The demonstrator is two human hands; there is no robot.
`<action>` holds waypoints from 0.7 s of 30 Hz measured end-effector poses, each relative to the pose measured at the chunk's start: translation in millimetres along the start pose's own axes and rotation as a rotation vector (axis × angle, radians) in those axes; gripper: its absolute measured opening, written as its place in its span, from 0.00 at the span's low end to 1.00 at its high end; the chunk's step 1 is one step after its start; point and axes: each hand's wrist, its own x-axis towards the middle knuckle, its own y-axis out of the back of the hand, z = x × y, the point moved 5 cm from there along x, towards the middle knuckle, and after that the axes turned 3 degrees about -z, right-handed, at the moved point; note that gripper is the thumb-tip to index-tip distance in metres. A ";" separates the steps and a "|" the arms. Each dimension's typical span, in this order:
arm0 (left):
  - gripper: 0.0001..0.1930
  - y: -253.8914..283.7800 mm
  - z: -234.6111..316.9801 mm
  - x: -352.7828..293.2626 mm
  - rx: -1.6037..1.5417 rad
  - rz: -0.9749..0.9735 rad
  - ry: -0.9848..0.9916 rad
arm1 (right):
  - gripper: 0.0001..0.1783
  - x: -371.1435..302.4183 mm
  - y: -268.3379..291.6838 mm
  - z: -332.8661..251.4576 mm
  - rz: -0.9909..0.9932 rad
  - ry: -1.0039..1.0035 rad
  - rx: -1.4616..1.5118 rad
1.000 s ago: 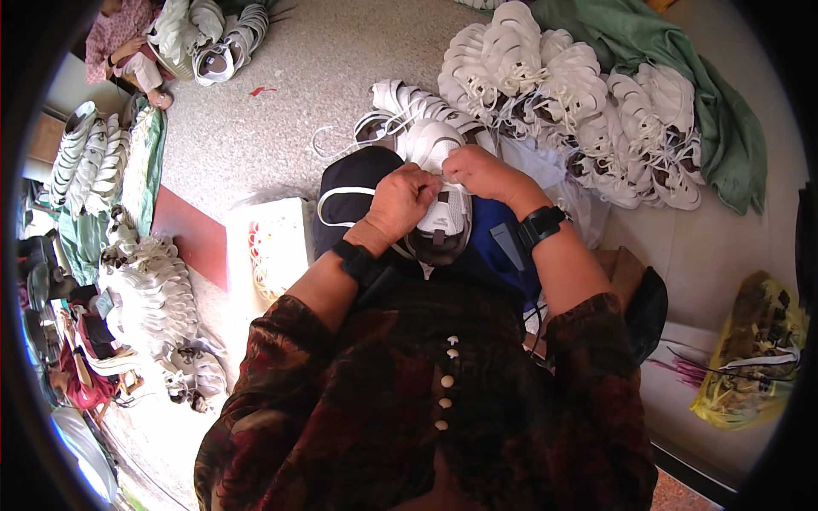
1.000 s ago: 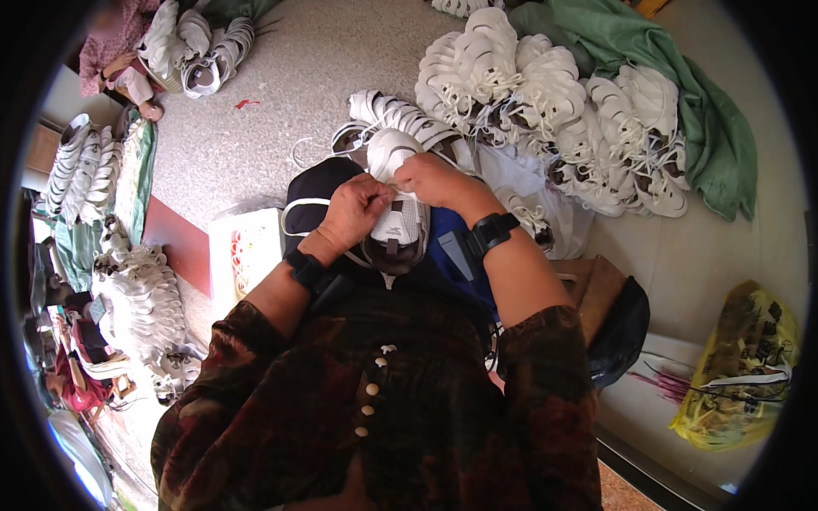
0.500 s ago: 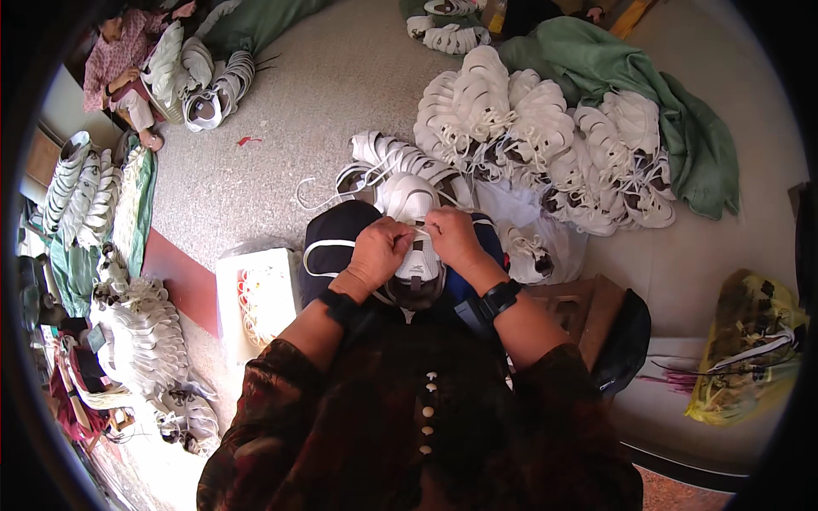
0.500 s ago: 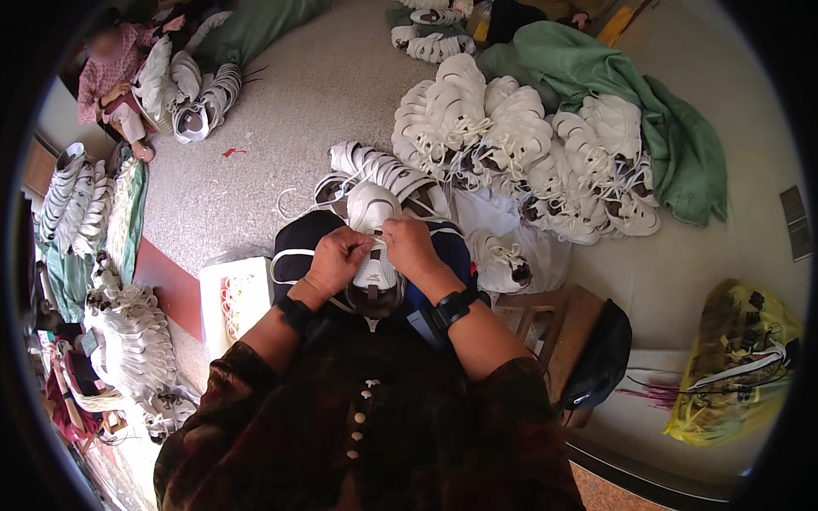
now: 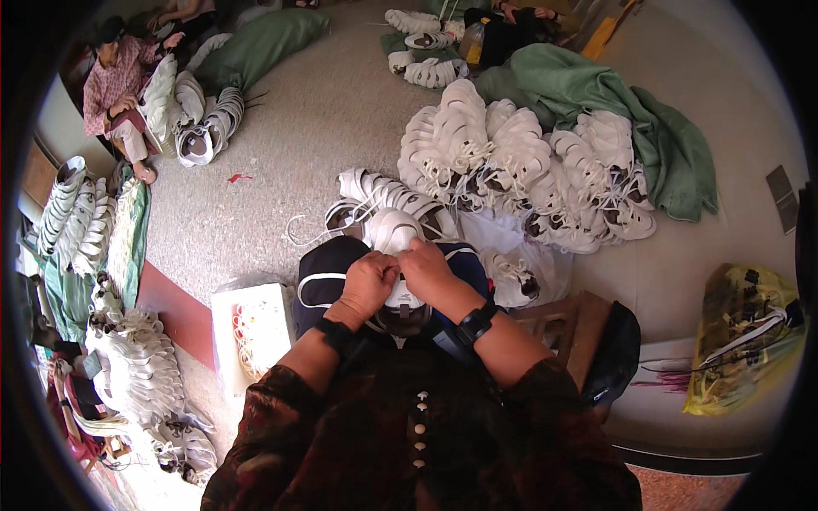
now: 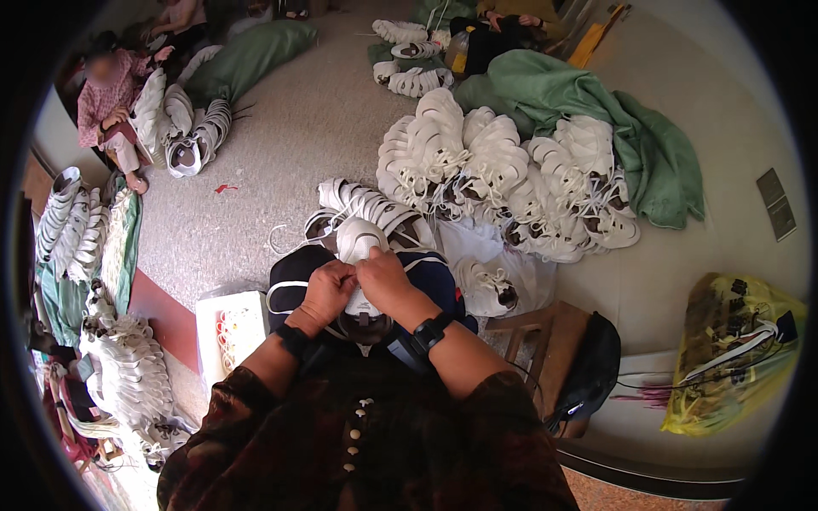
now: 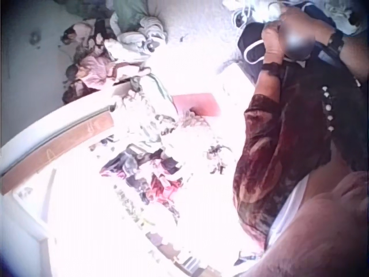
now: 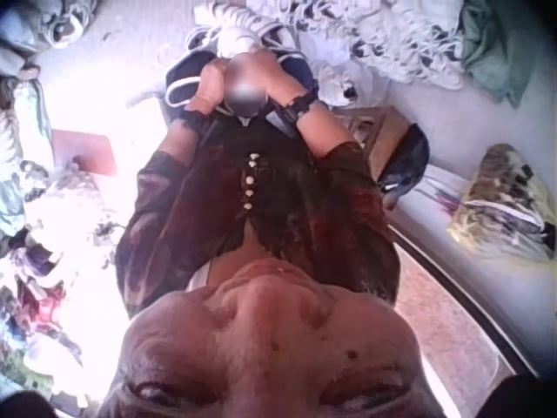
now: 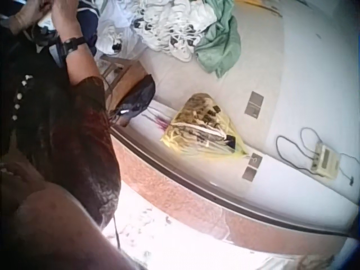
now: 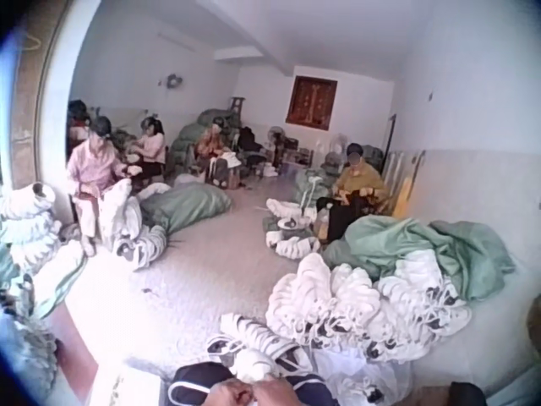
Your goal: The recorder is threading laces through the eyelets of a white shoe upper.
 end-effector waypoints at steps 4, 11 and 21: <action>0.04 -2.6 -1.5 2.9 0.107 -0.035 -0.018 | 0.03 4.0 -6.3 -2.3 0.008 0.115 -0.100; 0.04 2.6 -8.5 5.5 -0.121 0.012 0.086 | 0.01 6.0 -9.5 38.1 0.045 -0.096 0.216; 0.04 3.8 -8.7 1.9 -0.060 0.024 0.029 | 0.02 -5.3 -7.3 22.0 0.165 -0.098 0.183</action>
